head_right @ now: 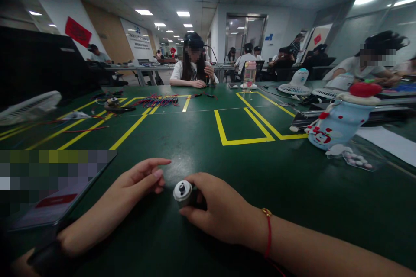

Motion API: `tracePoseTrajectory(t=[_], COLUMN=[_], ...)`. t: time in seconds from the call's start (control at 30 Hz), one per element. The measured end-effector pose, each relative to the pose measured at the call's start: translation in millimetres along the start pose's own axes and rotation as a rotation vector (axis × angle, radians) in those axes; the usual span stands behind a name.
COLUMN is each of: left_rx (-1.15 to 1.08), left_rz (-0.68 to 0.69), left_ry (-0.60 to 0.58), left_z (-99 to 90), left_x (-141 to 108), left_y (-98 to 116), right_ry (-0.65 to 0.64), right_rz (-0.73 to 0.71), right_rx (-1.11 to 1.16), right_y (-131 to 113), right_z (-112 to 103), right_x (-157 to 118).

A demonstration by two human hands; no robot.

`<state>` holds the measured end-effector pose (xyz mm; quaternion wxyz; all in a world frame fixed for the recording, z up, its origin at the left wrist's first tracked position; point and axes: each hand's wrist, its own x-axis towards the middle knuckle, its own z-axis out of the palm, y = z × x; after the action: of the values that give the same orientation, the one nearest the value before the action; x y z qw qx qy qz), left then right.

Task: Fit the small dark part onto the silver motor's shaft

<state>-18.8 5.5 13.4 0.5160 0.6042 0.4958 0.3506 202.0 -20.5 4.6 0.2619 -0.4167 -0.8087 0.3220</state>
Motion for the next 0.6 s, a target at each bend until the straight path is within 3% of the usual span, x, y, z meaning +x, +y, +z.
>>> tracePoseTrajectory(t=[0.3,0.6], left_rx=[0.264,0.365], left_rz=[0.273,0.365], left_ry=[-0.167,-0.145], left_z=[14.5,18.2], left_x=[-12.6,-9.3], left_y=[23.5,24.3], right_ry=[-0.007,-0.018], right_rz=[-0.043,-0.050], right_rx=[0.016,-0.006], right_y=[1.5,-0.5], right_z=[-0.1,-0.2], right_x=[0.2,0.9])
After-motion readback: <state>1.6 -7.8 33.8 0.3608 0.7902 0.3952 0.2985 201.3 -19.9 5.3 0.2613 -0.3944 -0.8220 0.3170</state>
